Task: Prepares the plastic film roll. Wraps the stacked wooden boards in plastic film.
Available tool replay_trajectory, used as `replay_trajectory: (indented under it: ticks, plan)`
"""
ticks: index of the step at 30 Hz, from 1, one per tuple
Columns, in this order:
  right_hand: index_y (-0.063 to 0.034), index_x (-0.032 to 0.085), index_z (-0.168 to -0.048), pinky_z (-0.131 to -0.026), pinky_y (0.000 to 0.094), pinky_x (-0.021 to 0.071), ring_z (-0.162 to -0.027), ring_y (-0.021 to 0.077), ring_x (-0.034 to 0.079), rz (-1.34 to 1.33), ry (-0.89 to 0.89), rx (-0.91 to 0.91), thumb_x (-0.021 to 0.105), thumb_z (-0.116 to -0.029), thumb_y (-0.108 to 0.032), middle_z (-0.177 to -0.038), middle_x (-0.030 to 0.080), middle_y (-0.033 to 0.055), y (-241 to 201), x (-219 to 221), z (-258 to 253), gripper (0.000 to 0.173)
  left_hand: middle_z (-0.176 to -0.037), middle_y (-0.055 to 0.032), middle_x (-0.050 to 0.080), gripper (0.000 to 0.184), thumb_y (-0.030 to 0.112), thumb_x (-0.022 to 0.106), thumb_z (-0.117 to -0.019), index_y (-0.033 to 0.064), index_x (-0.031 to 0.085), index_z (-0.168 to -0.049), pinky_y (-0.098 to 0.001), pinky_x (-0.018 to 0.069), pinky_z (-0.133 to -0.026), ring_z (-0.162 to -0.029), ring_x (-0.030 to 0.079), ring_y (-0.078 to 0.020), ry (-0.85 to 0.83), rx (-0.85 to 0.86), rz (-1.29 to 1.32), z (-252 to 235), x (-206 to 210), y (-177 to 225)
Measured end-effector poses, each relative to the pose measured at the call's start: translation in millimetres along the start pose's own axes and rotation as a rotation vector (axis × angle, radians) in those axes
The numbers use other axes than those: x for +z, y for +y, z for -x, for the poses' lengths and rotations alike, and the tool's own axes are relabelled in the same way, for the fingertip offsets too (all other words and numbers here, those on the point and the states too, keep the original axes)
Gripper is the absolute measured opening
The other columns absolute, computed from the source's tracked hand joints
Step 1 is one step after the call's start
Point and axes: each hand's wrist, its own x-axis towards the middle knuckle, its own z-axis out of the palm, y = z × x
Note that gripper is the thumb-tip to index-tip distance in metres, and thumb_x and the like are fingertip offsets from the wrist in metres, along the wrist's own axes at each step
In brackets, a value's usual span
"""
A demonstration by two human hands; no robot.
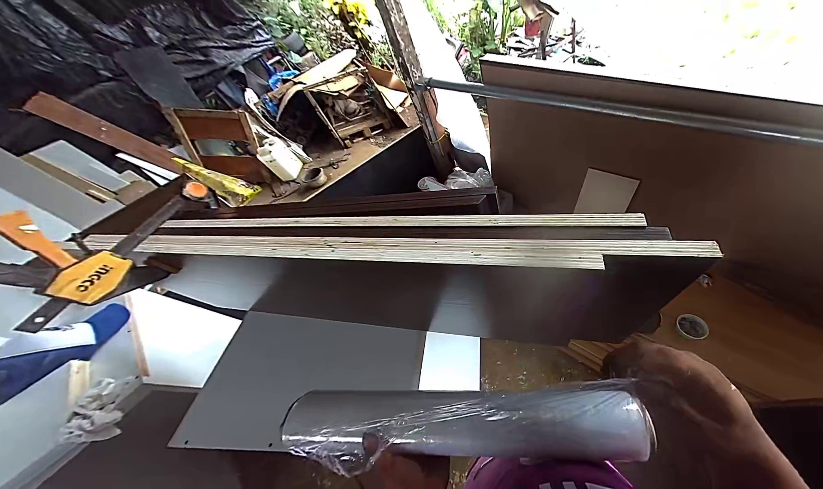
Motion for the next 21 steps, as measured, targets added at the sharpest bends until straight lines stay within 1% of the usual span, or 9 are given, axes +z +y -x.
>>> replay_trajectory:
  ticks: [3,5,9,11,13,15,17,19,21]
  plan:
    - [-0.0239,0.066,-0.123,-0.096,0.0232,0.0543,-0.109,0.0029,0.064,0.091,0.103,0.022,0.055,-0.1065,-0.026,-0.114,0.069,-0.0079,7,6,7,0.019,-0.099,0.0017,0.073,0.067,0.07,0.01,-0.1007,0.0251,0.057,-0.116,-0.0495,0.0613,-0.076,-0.094,0.072,-0.0171,-0.044,0.046,-0.019,-1,8,7]
    - [-0.0299,0.065,-0.127,-0.097,0.0233,0.0544,-0.11,0.0023,0.065,0.027,0.133,0.027,0.054,-0.1069,-0.028,-0.118,0.069,-0.0117,9,20,7,0.023,-0.102,0.0023,0.073,0.066,0.071,0.012,-0.101,0.0253,0.055,-0.121,-0.0484,0.0612,-0.08,-0.097,0.072,-0.0165,-0.051,0.051,-0.031,-9,8,10]
    - [-0.0325,0.066,-0.123,-0.095,0.0309,0.0573,-0.108,0.0094,0.068,-0.218,0.14,0.056,0.055,-0.1059,-0.031,-0.116,0.071,-0.009,22,59,5,0.021,-0.109,-0.0063,0.068,0.066,0.065,0.009,-0.1031,0.0183,0.05,-0.128,-0.0532,0.0574,-0.079,-0.1,0.068,-0.0233,0.053,-0.055,-0.084,-37,-14,22]
    - [-0.0324,0.068,-0.119,-0.096,0.0306,0.0572,-0.108,0.0079,0.068,-0.171,0.141,0.125,0.056,-0.1054,-0.034,-0.114,0.071,-0.011,32,72,1,0.018,-0.114,-0.0108,0.065,0.068,0.062,0.008,-0.1046,0.0156,0.049,-0.132,-0.0559,0.0551,-0.08,-0.103,0.065,-0.0272,0.09,-0.1,-0.113,-51,-25,29]
    - [-0.0273,0.067,-0.118,-0.099,0.0294,0.0553,-0.112,0.0072,0.066,-0.011,0.095,0.207,0.054,-0.1064,-0.035,-0.118,0.071,-0.0092,41,79,-3,0.02,-0.115,-0.0111,0.065,0.069,0.063,0.007,-0.1045,0.016,0.049,-0.132,-0.056,0.0547,-0.08,-0.103,0.065,-0.0276,0.13,-0.127,-0.131,-63,-28,36]
    - [-0.0185,0.066,-0.115,-0.102,0.0258,0.0524,-0.115,0.0036,0.063,0.181,0.05,0.29,0.052,-0.1066,-0.032,-0.117,0.07,-0.0059,46,85,-4,0.021,-0.111,-0.01,0.066,0.069,0.064,0.005,-0.1038,0.0173,0.051,-0.128,-0.0544,0.0548,-0.079,-0.101,0.065,-0.0265,0.146,-0.165,-0.116,-76,-31,41]
    - [-0.0088,0.068,-0.112,-0.1,0.0247,0.0519,-0.111,0.002,0.063,0.349,0.039,0.436,0.051,-0.1047,-0.027,-0.115,0.07,0.0001,42,91,-3,0.026,-0.11,-0.0099,0.065,0.066,0.06,0.006,-0.1049,0.0161,0.05,-0.127,-0.0534,0.0545,-0.078,-0.1,0.065,-0.0256,0.12,-0.191,-0.117,-86,-34,41]
    - [-0.0054,0.068,-0.115,-0.094,0.0319,0.0532,-0.105,0.0075,0.064,0.49,0.056,0.673,0.049,-0.1034,-0.028,-0.112,0.07,0.0059,32,92,1,0.031,-0.116,-0.0095,0.066,0.07,0.066,0.01,-0.104,0.0169,0.048,-0.135,-0.0539,0.0562,-0.082,-0.105,0.066,-0.0253,0.056,-0.217,-0.139,-93,-35,40]
    - [-0.0054,0.066,-0.118,-0.091,0.0415,0.0533,-0.101,0.0143,0.065,0.551,0.118,0.903,0.048,-0.1034,-0.027,-0.109,0.07,0.009,22,96,9,0.032,-0.115,-0.0068,0.066,0.067,0.067,0.012,-0.104,0.0186,0.047,-0.136,-0.0515,0.0576,-0.082,-0.104,0.067,-0.023,-0.003,-0.239,-0.17,-92,-27,38]
